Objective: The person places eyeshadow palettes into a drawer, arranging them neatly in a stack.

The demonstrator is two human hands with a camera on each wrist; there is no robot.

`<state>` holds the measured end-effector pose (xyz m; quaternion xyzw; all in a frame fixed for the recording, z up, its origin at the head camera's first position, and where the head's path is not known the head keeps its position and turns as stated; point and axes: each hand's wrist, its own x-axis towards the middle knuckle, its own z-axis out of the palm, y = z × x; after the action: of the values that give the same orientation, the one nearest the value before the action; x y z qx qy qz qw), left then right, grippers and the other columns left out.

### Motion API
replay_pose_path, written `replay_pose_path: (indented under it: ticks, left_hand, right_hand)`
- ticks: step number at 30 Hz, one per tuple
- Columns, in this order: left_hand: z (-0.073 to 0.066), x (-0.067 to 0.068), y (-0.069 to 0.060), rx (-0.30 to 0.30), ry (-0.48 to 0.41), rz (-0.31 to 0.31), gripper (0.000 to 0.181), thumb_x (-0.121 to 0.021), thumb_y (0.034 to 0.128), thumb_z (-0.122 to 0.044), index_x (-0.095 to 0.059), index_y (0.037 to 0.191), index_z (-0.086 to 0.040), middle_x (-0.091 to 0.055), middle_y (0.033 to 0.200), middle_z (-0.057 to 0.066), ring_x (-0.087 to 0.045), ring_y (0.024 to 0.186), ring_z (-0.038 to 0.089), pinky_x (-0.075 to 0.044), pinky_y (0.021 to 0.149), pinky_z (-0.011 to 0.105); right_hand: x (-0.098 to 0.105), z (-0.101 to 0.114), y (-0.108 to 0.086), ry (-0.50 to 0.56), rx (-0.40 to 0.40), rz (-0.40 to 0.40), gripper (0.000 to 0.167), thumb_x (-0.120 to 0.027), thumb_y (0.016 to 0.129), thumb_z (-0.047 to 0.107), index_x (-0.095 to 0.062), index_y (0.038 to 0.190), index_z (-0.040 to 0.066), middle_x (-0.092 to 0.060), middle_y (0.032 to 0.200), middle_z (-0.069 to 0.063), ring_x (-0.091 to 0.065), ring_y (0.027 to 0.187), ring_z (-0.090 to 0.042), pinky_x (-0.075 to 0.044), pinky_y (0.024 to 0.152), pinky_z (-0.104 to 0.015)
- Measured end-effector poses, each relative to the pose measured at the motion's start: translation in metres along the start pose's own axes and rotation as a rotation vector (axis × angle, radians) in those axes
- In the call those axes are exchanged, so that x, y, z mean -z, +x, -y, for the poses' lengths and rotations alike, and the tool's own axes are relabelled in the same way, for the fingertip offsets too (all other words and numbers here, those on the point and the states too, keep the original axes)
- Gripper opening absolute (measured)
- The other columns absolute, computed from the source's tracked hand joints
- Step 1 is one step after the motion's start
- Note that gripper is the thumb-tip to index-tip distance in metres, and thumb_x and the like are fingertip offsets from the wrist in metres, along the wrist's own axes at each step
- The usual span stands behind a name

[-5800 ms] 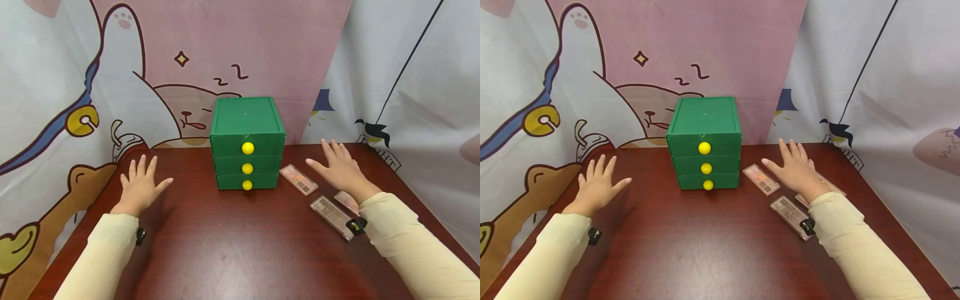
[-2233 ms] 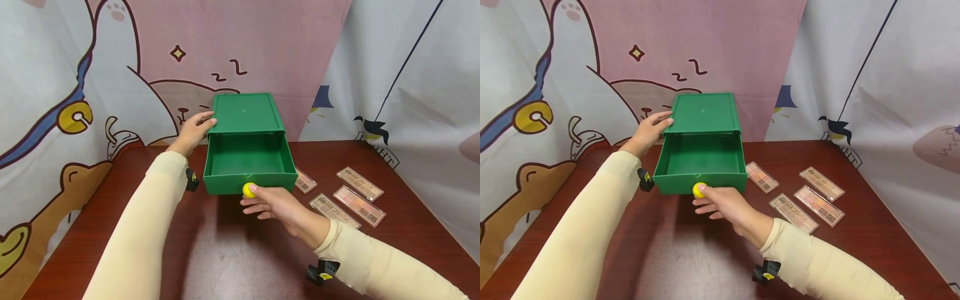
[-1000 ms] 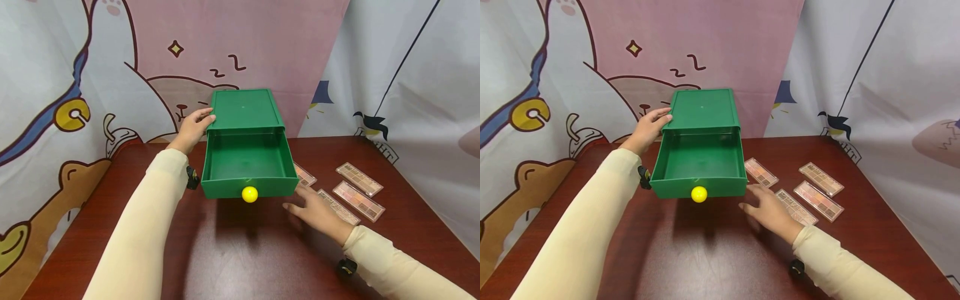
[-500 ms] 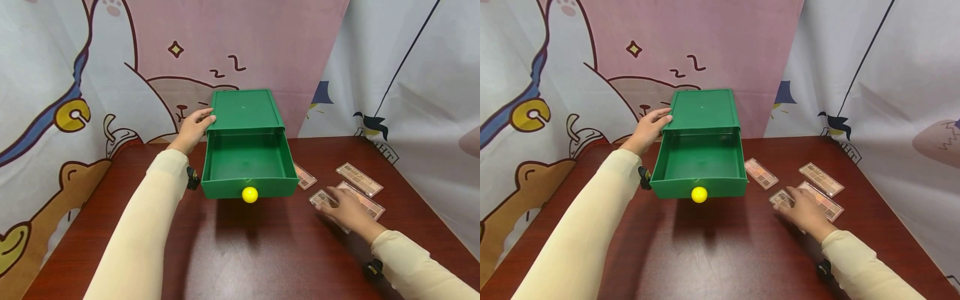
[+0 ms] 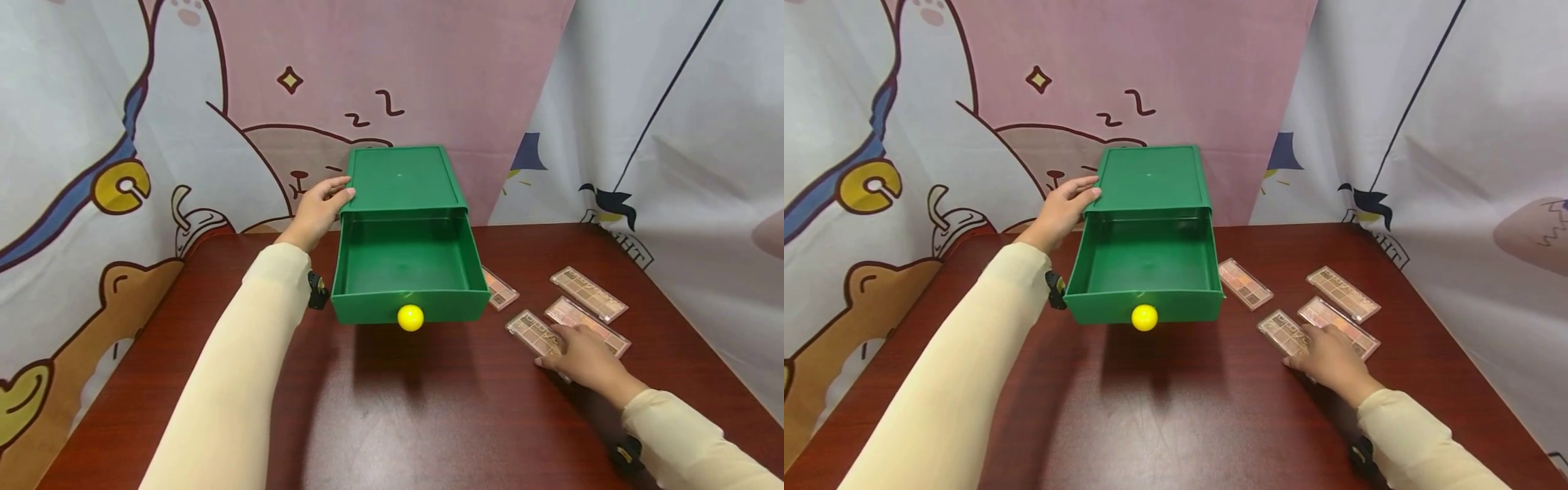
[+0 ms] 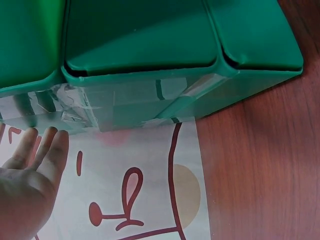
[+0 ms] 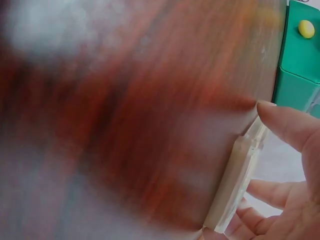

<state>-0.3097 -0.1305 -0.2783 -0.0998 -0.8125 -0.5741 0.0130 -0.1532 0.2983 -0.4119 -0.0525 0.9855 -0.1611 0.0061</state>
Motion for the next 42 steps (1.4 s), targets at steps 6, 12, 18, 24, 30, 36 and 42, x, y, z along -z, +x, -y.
replay_pose_path:
  ticks: [6,12,18,24,30,36,42]
  left_hand:
    - [0.000,0.000,0.000,-0.006,0.006,-0.001,0.047,-0.053,0.1000,-0.035,-0.047,0.144,-0.022,-0.042,0.148,0.005,-0.043,0.132,0.022,-0.042,0.103,0.043]
    - [0.000,0.000,0.000,-0.010,0.008,-0.005,0.047,-0.053,0.1000,-0.035,-0.047,0.144,-0.022,-0.042,0.147,0.005,-0.043,0.132,0.022,-0.042,0.103,0.042]
    - [0.000,0.001,0.000,-0.013,0.011,-0.008,0.046,-0.053,0.1001,-0.034,-0.047,0.144,-0.021,-0.043,0.147,0.005,-0.044,0.131,0.021,-0.042,0.103,0.041]
    - [0.000,0.000,0.001,-0.015,0.010,-0.007,0.047,-0.054,0.1000,-0.033,-0.047,0.144,-0.019,-0.043,0.146,0.006,-0.044,0.131,0.022,-0.041,0.104,0.043]
    - [0.000,-0.003,0.001,-0.010,-0.006,-0.010,0.046,-0.054,0.0998,-0.033,-0.048,0.144,-0.020,-0.043,0.146,0.007,-0.045,0.131,0.022,-0.041,0.104,0.043]
    - [0.002,-0.003,0.000,-0.028,0.000,-0.015,0.046,-0.053,0.1001,-0.032,-0.048,0.144,-0.020,-0.042,0.147,0.007,-0.044,0.131,0.022,-0.041,0.104,0.043]
    - [0.001,-0.002,-0.001,-0.018,-0.003,-0.010,0.046,-0.053,0.1000,-0.033,-0.047,0.144,-0.020,-0.041,0.148,0.007,-0.043,0.133,0.023,-0.040,0.104,0.045]
  right_hand:
    - [0.001,-0.001,-0.002,0.003,0.022,-0.021,0.073,-0.081,0.072,0.033,-0.055,0.121,-0.016,-0.051,0.070,-0.002,-0.050,0.075,-0.022,-0.043,0.066,-0.040]
    - [0.002,-0.002,0.000,0.033,0.038,-0.012,0.069,-0.080,0.071,0.026,-0.056,0.120,-0.017,-0.050,0.058,0.003,-0.048,0.062,-0.014,-0.042,0.059,-0.034]
    - [0.005,0.001,0.007,0.058,0.051,-0.013,0.066,-0.078,0.072,0.023,-0.056,0.120,-0.016,-0.051,0.060,0.000,-0.050,0.063,-0.016,-0.043,0.060,-0.035]
    - [0.024,0.010,0.020,0.101,0.044,-0.015,0.069,-0.077,0.077,0.022,-0.049,0.126,-0.018,-0.048,0.059,-0.003,-0.045,0.054,-0.018,-0.035,0.051,-0.032]
    - [0.065,0.028,0.036,0.110,0.024,-0.026,0.072,-0.074,0.082,0.026,-0.043,0.134,-0.015,-0.054,0.105,-0.035,-0.049,0.094,-0.045,-0.041,0.075,-0.055]
    - [0.111,0.057,0.054,0.108,0.114,-0.106,0.068,-0.073,0.083,0.024,-0.046,0.133,-0.014,-0.045,0.072,-0.010,-0.041,0.072,-0.027,-0.034,0.063,-0.039]
    - [0.150,0.096,0.069,0.144,0.175,-0.080,0.070,-0.072,0.085,0.022,-0.042,0.138,-0.013,-0.056,0.082,-0.019,-0.055,0.075,-0.031,-0.046,0.067,-0.043]
